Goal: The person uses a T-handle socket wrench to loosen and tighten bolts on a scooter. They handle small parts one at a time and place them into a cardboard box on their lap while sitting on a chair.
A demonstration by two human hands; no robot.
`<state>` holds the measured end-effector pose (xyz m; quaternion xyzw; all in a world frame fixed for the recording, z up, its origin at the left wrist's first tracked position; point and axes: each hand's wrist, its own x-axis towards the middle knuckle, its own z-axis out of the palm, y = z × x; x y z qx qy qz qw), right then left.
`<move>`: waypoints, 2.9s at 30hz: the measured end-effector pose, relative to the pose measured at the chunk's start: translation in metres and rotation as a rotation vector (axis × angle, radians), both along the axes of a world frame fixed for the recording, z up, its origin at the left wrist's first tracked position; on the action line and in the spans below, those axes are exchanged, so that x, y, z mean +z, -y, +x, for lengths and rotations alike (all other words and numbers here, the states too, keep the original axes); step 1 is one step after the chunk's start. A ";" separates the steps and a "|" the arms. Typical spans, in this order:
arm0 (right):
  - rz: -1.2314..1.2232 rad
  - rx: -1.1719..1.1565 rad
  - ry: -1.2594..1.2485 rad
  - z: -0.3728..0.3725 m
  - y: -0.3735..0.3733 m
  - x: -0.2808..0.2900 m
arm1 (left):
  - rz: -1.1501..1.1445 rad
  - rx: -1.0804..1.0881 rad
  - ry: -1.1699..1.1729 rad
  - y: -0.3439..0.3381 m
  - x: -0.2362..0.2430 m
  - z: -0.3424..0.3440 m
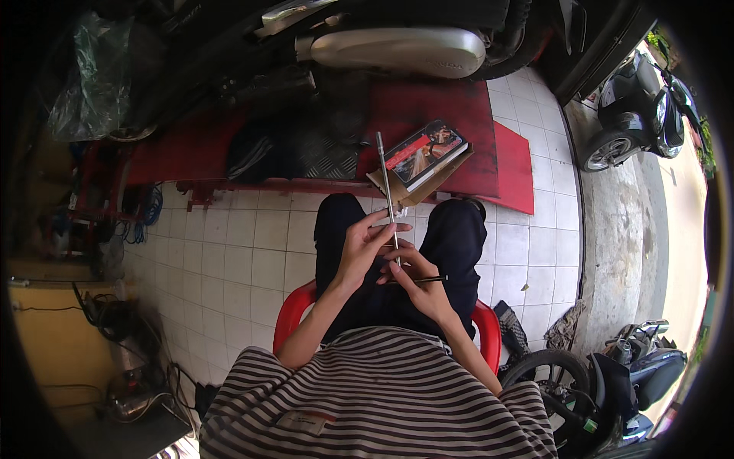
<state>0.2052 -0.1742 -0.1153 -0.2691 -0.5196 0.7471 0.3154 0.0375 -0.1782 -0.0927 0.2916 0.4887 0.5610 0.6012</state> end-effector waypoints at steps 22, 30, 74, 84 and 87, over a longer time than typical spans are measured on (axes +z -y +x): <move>0.323 0.144 0.119 -0.084 -0.095 0.043 | 0.280 0.206 -0.152 -0.030 -0.018 -0.072; 0.313 0.105 0.169 -0.111 -0.100 0.058 | 0.114 0.583 -0.190 0.004 -0.118 -0.079; 0.973 -0.132 0.639 -0.139 -0.112 0.057 | 0.075 0.494 -0.117 -0.004 -0.127 -0.092; 1.378 -0.404 0.567 -0.132 -0.111 0.059 | 0.220 -0.036 0.053 -0.108 -0.020 -0.120; 0.958 -0.481 0.556 -0.129 -0.086 0.051 | 0.150 -0.140 0.117 -0.113 -0.008 -0.132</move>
